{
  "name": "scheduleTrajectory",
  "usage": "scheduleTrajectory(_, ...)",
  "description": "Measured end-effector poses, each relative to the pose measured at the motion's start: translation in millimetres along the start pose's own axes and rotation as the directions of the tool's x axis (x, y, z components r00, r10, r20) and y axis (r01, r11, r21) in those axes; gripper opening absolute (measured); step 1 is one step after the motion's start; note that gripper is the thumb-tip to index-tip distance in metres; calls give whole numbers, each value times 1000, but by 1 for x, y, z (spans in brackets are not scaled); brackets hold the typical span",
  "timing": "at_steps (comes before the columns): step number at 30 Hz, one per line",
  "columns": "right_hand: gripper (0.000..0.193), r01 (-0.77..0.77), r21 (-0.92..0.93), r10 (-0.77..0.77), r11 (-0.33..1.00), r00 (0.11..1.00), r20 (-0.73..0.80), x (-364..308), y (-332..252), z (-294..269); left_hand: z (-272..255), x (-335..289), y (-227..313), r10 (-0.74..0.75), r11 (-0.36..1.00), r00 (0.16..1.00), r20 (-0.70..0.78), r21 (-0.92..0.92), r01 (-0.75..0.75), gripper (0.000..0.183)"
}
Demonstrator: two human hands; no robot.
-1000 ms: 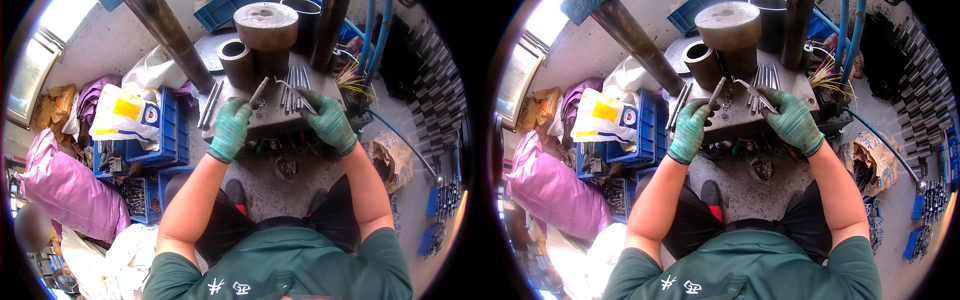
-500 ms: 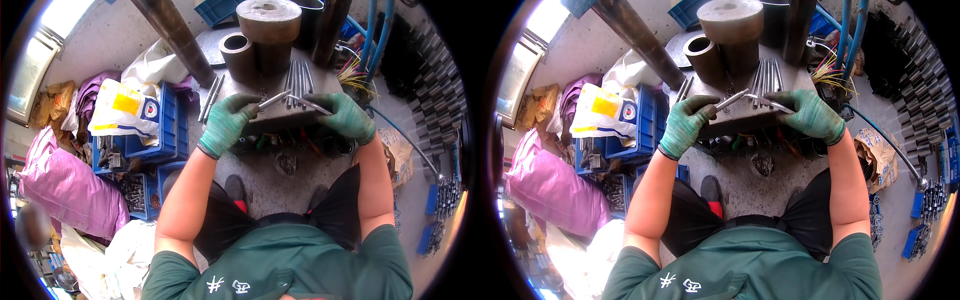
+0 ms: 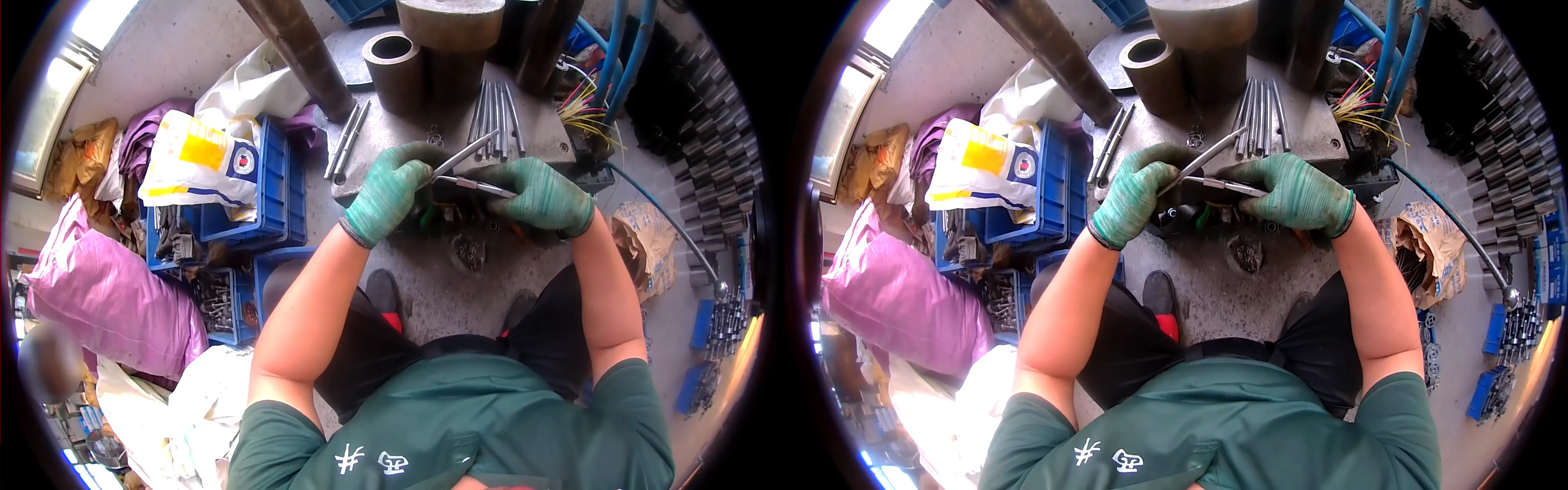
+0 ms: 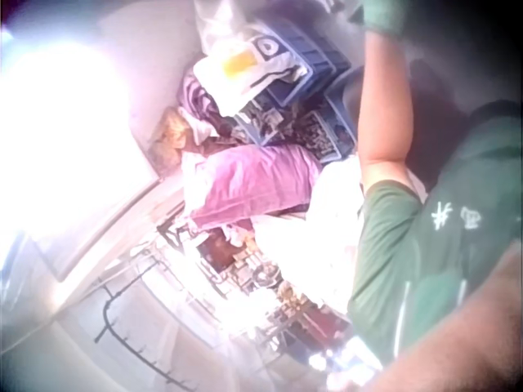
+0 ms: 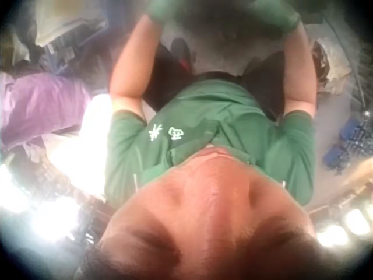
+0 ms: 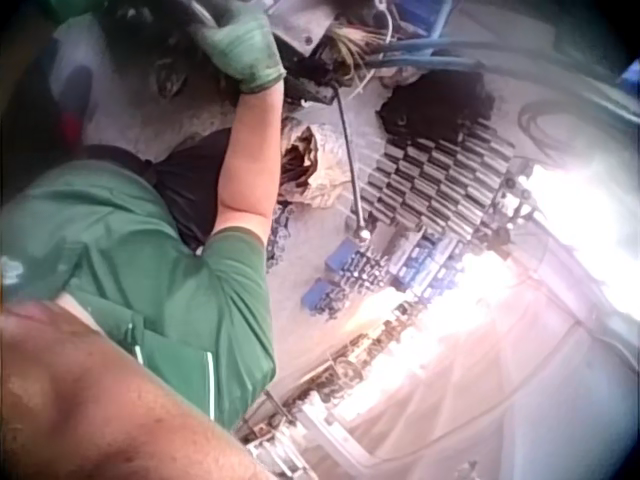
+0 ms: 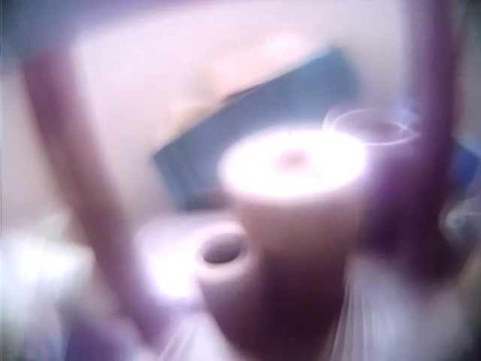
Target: The person installs retaining rings onto metal rods using pliers and places the assembled rods onto the workbench.
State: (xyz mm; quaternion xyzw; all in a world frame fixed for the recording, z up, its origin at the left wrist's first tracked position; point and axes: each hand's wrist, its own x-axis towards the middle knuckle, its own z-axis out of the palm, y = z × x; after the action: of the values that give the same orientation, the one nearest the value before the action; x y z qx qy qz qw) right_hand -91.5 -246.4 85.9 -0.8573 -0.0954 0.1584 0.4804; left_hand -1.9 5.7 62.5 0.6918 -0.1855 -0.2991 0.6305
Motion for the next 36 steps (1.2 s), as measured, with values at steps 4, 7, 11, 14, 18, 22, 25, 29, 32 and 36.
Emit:
scheduleTrajectory(4, 58, -86, 19, 86, 996, 996, 22, -2, -16, 0, -1, -2, 3, 1, 996, 1000, -5, -93, -1, 43)
scheduleTrajectory(7, 58, -46, 14, 45, 999, 999, 16, 0, -14, 2, 0, -3, 3, -3, 992, 1000, -22, -122, 1, 43)
scheduleTrajectory(11, 58, -83, -7, 83, 997, 997, -7, 0, -19, 6, 0, -1, -1, -27, 993, 998, -61, -120, 20, 45)
scheduleTrajectory(14, 58, -174, 33, 174, 984, 985, 0, 0, -15, 8, -2, 0, 0, -52, 980, 998, -33, -196, 44, 46)
scheduleTrajectory(18, 60, 158, 4, -156, 987, 979, -129, 7, 10, 21, -6, 2, -3, -97, 958, 994, -49, -276, 80, 48)
scheduleTrajectory(22, 58, 168, 239, -150, 957, 985, -89, 15, 18, 38, -14, 9, -12, -107, 806, 994, -25, -587, 72, 50)
scheduleTrajectory(25, 53, 57, 506, -54, 861, 998, -21, 15, 20, 38, -17, 8, -10, -42, 706, 998, -36, -708, 4, 51)
scheduleTrajectory(29, 43, 92, -155, -148, 984, 904, -400, 25, 36, 47, -26, 6, -8, 53, 615, 997, -49, -785, -71, 52)
scheduleTrajectory(32, 34, 204, -435, -398, 877, 816, -420, 37, 42, 51, -33, 8, -8, 76, 560, 996, -51, -824, -85, 45)
scheduleTrajectory(36, 28, 295, -629, -601, 720, 717, -352, 55, 40, 66, -38, 6, -17, 71, 512, 997, -7, -858, -43, 44)
